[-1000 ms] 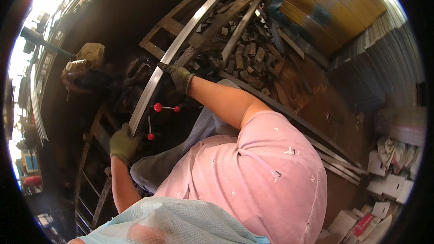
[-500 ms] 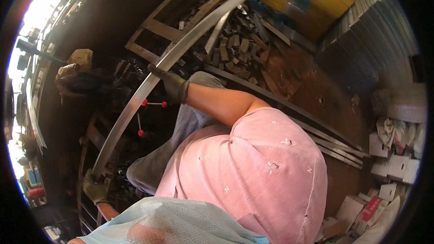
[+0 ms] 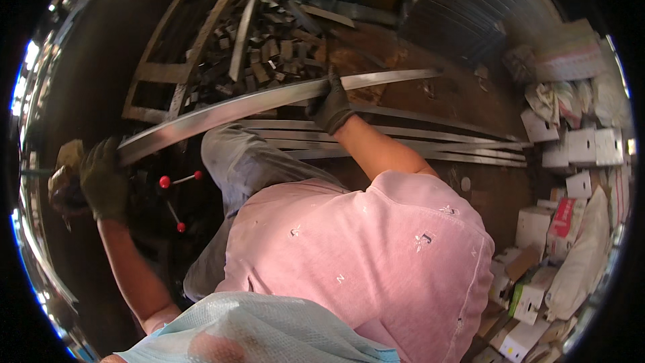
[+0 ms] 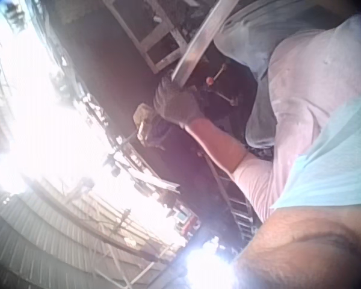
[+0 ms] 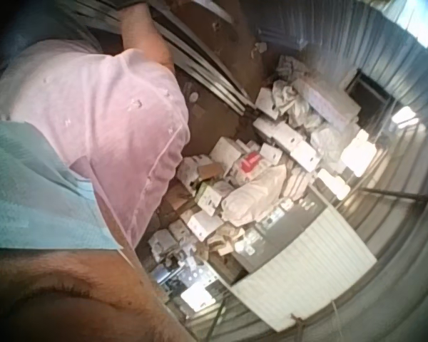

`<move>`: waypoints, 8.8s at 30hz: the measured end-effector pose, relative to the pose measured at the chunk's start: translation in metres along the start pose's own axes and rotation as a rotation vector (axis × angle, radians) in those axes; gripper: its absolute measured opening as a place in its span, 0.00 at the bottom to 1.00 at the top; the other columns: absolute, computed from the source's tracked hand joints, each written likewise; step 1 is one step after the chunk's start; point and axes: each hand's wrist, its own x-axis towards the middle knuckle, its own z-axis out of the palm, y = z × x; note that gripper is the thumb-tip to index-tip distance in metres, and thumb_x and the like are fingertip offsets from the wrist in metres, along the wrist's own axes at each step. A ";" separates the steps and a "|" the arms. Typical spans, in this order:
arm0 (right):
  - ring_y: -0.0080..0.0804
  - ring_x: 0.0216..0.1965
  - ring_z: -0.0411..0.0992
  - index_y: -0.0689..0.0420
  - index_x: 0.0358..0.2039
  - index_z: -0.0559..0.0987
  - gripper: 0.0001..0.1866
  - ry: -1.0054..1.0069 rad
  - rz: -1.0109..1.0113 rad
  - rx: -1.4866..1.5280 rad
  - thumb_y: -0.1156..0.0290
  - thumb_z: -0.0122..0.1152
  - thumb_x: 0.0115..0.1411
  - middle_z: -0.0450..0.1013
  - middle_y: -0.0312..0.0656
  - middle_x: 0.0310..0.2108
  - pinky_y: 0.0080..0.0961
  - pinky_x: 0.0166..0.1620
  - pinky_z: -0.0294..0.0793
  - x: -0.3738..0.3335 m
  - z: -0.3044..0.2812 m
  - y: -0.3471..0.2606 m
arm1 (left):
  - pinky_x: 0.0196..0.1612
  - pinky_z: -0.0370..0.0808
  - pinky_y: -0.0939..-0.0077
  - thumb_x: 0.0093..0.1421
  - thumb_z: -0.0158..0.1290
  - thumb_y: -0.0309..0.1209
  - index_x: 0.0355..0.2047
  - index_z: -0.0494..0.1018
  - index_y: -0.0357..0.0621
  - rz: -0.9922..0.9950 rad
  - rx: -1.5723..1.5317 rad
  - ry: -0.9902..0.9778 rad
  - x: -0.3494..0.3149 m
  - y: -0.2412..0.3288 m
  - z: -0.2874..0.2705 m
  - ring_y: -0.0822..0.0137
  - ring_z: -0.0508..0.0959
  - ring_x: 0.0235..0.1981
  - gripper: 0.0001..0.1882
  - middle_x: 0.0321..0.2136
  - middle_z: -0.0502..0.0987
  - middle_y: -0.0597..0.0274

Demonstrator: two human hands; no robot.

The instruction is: The person sits on the floor and uses a chop saw to cut long metal bars into shorter pieces. They repeatedly position the metal bar, lower the saw blade to cut, and then remove the cut piece to place it aside.

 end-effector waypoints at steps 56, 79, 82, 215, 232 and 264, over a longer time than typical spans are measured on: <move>0.51 0.62 0.76 0.49 0.72 0.72 0.36 -1.041 -0.345 -2.901 0.44 0.62 0.70 0.74 0.53 0.66 0.44 0.61 0.75 0.419 0.085 0.297 | 0.40 0.83 0.62 0.61 0.58 0.67 0.28 0.87 0.36 -1.792 -0.859 -1.185 -0.328 0.083 -0.011 0.57 0.87 0.31 0.39 0.25 0.85 0.48; 0.54 0.60 0.79 0.64 0.58 0.80 0.42 -0.331 0.269 -3.620 0.35 0.64 0.64 0.78 0.62 0.60 0.49 0.60 0.78 0.187 0.172 0.199 | 0.45 0.81 0.56 0.63 0.49 0.70 0.26 0.87 0.46 -1.568 -1.339 -1.237 -0.375 0.053 -0.020 0.51 0.86 0.36 0.38 0.26 0.85 0.52; 0.59 0.61 0.77 0.65 0.61 0.80 0.44 -0.277 0.556 -3.638 0.34 0.62 0.64 0.78 0.64 0.58 0.50 0.59 0.78 0.104 0.210 0.174 | 0.51 0.80 0.54 0.62 0.50 0.68 0.41 0.88 0.45 -1.622 -1.390 -1.149 -0.378 0.062 -0.042 0.47 0.86 0.46 0.37 0.40 0.87 0.44; 0.40 0.60 0.79 0.52 0.58 0.84 0.37 -1.461 0.178 -2.916 0.37 0.73 0.58 0.83 0.45 0.55 0.37 0.62 0.76 -0.810 0.116 1.654 | 0.79 0.32 0.30 0.62 0.56 0.60 0.83 0.32 0.62 -2.357 -0.839 -0.862 -1.374 -0.429 -0.194 0.38 0.37 0.82 0.60 0.83 0.34 0.49; 0.42 0.58 0.81 0.49 0.56 0.85 0.27 -1.697 0.236 -2.750 0.48 0.73 0.61 0.84 0.47 0.53 0.36 0.61 0.78 -0.775 0.115 1.647 | 0.79 0.35 0.31 0.47 0.70 0.65 0.83 0.33 0.59 -2.366 -0.732 -0.819 -1.375 -0.418 -0.176 0.39 0.38 0.82 0.75 0.83 0.36 0.50; 0.24 0.31 0.76 0.57 0.52 0.84 0.17 -0.636 0.595 -2.214 0.75 0.75 0.63 0.82 0.36 0.39 0.25 0.35 0.76 -0.729 0.247 1.219 | 0.63 0.77 0.51 0.66 0.60 0.43 0.64 0.73 0.47 -2.246 -0.375 -0.541 -1.384 -0.443 -0.194 0.44 0.80 0.61 0.29 0.60 0.80 0.44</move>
